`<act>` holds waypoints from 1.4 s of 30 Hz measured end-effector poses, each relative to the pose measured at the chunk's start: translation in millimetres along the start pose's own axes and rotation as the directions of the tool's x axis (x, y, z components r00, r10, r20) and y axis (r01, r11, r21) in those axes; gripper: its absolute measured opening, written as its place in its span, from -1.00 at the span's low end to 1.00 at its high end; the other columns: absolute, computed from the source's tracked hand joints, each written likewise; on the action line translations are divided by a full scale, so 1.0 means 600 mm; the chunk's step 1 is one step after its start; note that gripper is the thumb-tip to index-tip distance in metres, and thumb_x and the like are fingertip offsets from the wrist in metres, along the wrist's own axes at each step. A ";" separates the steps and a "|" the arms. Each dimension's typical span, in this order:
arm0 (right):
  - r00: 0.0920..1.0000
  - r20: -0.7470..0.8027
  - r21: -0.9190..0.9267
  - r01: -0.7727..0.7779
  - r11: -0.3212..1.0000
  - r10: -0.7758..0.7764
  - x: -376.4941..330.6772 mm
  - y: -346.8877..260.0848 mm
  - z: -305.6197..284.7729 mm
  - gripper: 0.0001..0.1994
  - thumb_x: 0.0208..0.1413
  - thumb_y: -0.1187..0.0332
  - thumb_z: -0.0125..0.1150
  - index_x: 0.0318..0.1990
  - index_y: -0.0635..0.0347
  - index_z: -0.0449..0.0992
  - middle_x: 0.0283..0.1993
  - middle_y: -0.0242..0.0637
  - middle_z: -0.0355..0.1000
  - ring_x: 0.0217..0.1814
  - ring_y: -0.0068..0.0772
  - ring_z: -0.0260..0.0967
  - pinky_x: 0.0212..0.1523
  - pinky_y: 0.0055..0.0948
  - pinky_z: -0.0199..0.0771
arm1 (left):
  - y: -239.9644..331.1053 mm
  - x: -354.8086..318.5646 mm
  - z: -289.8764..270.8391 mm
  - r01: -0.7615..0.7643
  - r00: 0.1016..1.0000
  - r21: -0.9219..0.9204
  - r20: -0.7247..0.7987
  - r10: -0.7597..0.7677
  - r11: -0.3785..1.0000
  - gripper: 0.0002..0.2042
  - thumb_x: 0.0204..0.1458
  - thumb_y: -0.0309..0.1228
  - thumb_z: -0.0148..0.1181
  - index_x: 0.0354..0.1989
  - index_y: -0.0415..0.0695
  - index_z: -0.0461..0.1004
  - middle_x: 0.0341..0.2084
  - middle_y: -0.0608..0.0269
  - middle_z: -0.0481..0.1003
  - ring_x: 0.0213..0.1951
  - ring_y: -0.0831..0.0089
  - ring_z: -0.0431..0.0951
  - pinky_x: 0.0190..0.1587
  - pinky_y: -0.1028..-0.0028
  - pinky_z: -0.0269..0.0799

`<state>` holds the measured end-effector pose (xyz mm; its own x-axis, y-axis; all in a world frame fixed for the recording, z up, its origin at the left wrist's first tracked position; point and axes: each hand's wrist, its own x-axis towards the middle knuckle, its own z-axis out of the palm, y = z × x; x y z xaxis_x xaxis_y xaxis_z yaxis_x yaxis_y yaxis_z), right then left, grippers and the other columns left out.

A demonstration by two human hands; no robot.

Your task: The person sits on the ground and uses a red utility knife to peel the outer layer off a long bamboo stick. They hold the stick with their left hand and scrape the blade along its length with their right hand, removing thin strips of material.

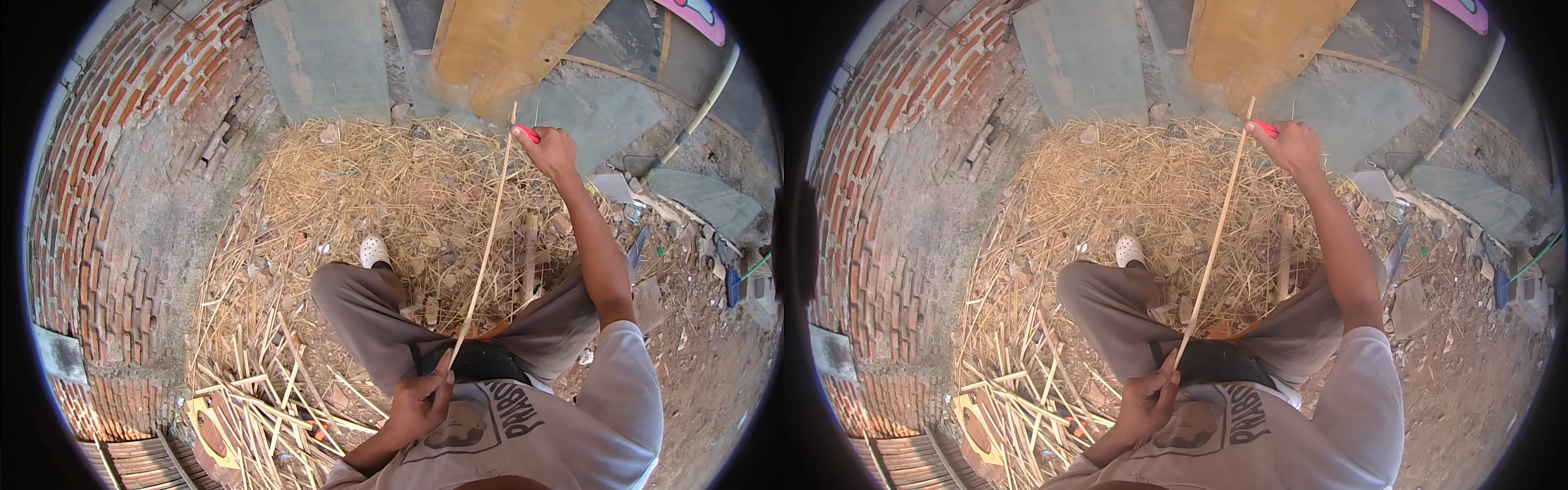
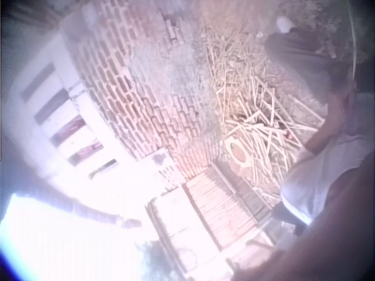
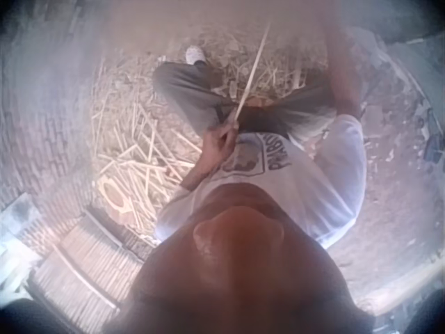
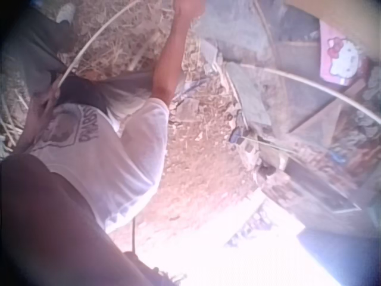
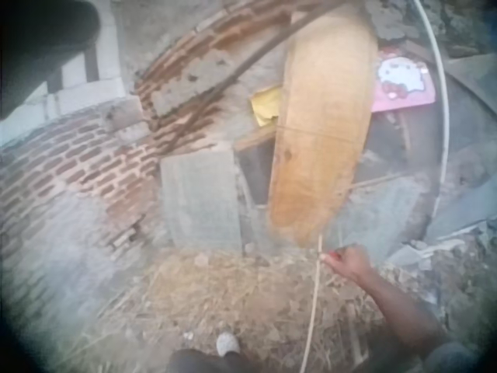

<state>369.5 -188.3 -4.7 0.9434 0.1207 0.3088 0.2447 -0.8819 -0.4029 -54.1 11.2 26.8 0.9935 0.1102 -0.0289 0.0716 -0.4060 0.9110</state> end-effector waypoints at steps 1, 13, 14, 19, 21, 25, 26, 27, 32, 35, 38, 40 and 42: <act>0.999 -0.036 -0.022 0.018 1.000 -0.019 0.001 0.001 0.004 -0.19 -0.05 -0.52 -0.11 -0.49 0.14 0.63 -0.63 -0.08 0.45 -0.44 0.01 0.50 -0.37 -0.11 0.46 | -0.002 -0.001 -0.002 0.044 0.999 -0.021 0.002 -0.044 0.999 -0.67 0.11 -0.58 0.13 0.08 -0.34 0.45 -0.77 0.09 0.24 -0.67 0.75 0.17 -0.62 0.60 0.16; 0.953 0.073 0.144 0.282 0.949 -0.294 -0.092 -0.066 -0.005 -0.28 -0.07 -0.44 0.04 -0.63 0.16 0.54 -0.74 -0.12 0.33 -0.60 0.03 0.39 -0.49 -0.11 0.39 | -0.005 0.005 -0.001 0.051 0.998 0.016 -0.030 -0.051 0.999 -0.65 0.10 -0.58 0.13 0.09 -0.32 0.45 -0.80 0.15 0.26 -0.70 0.72 0.22 -0.64 0.58 0.16; 0.953 0.056 0.133 0.288 0.948 -0.297 -0.093 -0.060 -0.004 -0.29 -0.08 -0.43 0.05 -0.63 0.16 0.53 -0.74 -0.11 0.33 -0.60 0.03 0.39 -0.49 -0.11 0.38 | -0.010 0.001 0.001 0.031 0.999 0.015 -0.026 -0.031 0.999 -0.64 0.09 -0.58 0.14 0.10 -0.33 0.45 -0.80 0.15 0.27 -0.71 0.72 0.22 -0.64 0.58 0.17; 0.954 0.105 0.011 0.283 0.959 -0.282 -0.071 -0.046 -0.004 -0.27 -0.10 -0.49 0.02 -0.52 0.10 0.63 -0.69 -0.20 0.42 -0.53 -0.10 0.46 -0.47 -0.17 0.44 | -0.010 -0.004 -0.005 0.007 0.999 0.063 0.032 -0.009 0.998 -0.64 0.10 -0.60 0.11 0.11 -0.32 0.44 -0.75 0.24 0.36 -0.66 0.70 0.31 -0.55 0.63 0.25; 0.950 0.123 -0.012 0.292 0.956 -0.288 -0.056 -0.044 -0.008 -0.27 -0.10 -0.49 0.02 -0.51 0.09 0.64 -0.67 -0.20 0.43 -0.52 -0.09 0.46 -0.46 -0.17 0.44 | 0.013 0.011 -0.007 -0.032 0.999 0.077 -0.011 0.033 0.997 -0.60 0.05 -0.58 0.17 0.11 -0.34 0.43 -0.81 0.10 0.33 -0.77 0.61 0.31 -0.64 0.56 0.25; 0.979 0.044 0.045 0.199 0.979 -0.201 -0.024 -0.021 -0.005 -0.25 -0.07 -0.48 -0.01 -0.51 0.12 0.64 -0.62 -0.13 0.44 -0.46 -0.03 0.47 -0.41 -0.13 0.44 | 0.005 -0.004 -0.015 -0.015 0.999 0.120 0.036 0.011 0.993 -0.62 0.04 -0.57 0.19 0.08 -0.34 0.45 -0.81 0.08 0.35 -0.78 0.57 0.35 -0.64 0.55 0.27; 0.986 0.040 0.031 0.159 0.987 -0.160 -0.008 -0.014 -0.006 -0.24 -0.06 -0.49 -0.02 -0.51 0.13 0.64 -0.60 -0.11 0.45 -0.44 -0.01 0.47 -0.40 -0.12 0.44 | 0.006 -0.009 -0.017 0.009 0.999 0.125 0.051 -0.016 0.992 -0.62 0.04 -0.57 0.19 0.08 -0.33 0.46 -0.80 0.07 0.35 -0.78 0.57 0.35 -0.64 0.54 0.27; 0.993 0.036 0.017 0.113 0.993 -0.113 0.007 -0.002 -0.006 -0.23 -0.05 -0.49 -0.04 -0.51 0.14 0.63 -0.59 -0.08 0.46 -0.42 0.00 0.48 -0.38 -0.10 0.43 | 0.005 -0.016 -0.019 0.036 0.996 0.134 0.071 -0.045 0.990 -0.62 0.03 -0.57 0.19 0.08 -0.33 0.46 -0.80 0.06 0.35 -0.78 0.57 0.36 -0.64 0.54 0.27; 0.922 0.008 0.142 -0.383 0.913 0.386 0.078 0.125 -0.006 -0.15 0.01 -0.50 -0.17 -0.55 0.24 0.59 -0.53 0.01 0.48 -0.37 0.07 0.48 -0.27 -0.07 0.42 | -0.026 -0.041 -0.009 0.058 0.990 -0.068 0.131 -0.048 0.996 -0.65 0.12 -0.54 0.17 0.11 -0.31 0.45 -0.80 0.42 0.31 -0.73 0.72 0.24 -0.64 0.61 0.19; 0.929 0.060 0.189 -0.370 0.910 0.365 0.060 0.113 -0.010 -0.16 0.04 -0.48 -0.18 -0.56 0.26 0.58 -0.57 -0.01 0.46 -0.40 0.06 0.46 -0.30 -0.08 0.41 | -0.019 -0.019 -0.010 0.297 0.954 -0.257 0.050 -0.294 0.920 -0.67 0.18 -0.53 0.11 0.12 -0.30 0.43 -0.71 0.55 0.29 -0.64 0.79 0.21 -0.60 0.66 0.14; 0.971 0.224 0.201 -0.130 0.971 0.084 -0.017 -0.003 -0.039 -0.18 0.05 -0.46 -0.15 -0.55 0.26 0.57 -0.64 -0.05 0.43 -0.48 0.02 0.44 -0.34 -0.08 0.40 | -0.038 0.033 -0.012 0.355 0.913 -0.361 -0.064 -0.403 0.862 -0.69 0.21 -0.53 0.07 0.12 -0.30 0.43 -0.65 0.55 0.31 -0.55 0.81 0.20 -0.54 0.70 0.14; 0.953 0.261 0.227 0.096 0.969 -0.155 -0.100 -0.067 -0.035 -0.23 0.00 -0.47 -0.06 -0.59 0.17 0.57 -0.69 -0.11 0.40 -0.54 -0.05 0.45 -0.41 -0.15 0.44 | -0.038 0.075 -0.006 0.222 0.950 -0.290 -0.151 -0.273 0.931 -0.69 0.20 -0.54 0.08 0.12 -0.31 0.43 -0.66 0.55 0.28 -0.55 0.81 0.19 -0.53 0.71 0.15; 0.865 0.235 0.217 0.398 0.891 -0.444 -0.169 -0.117 -0.034 -0.30 -0.11 -0.45 0.10 -0.67 0.11 0.50 -0.75 -0.21 0.32 -0.65 -0.12 0.38 -0.54 -0.21 0.37 | -0.029 0.108 -0.001 0.112 0.965 -0.223 -0.207 -0.159 0.968 -0.68 0.20 -0.54 0.08 0.12 -0.31 0.43 -0.67 0.55 0.26 -0.55 0.80 0.18 -0.52 0.71 0.16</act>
<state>252.4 -147.8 9.6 0.7600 0.6025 0.2437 0.6423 -0.6389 -0.4235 8.9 25.9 9.2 0.9292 0.3592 -0.0875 0.1606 -0.1790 0.9706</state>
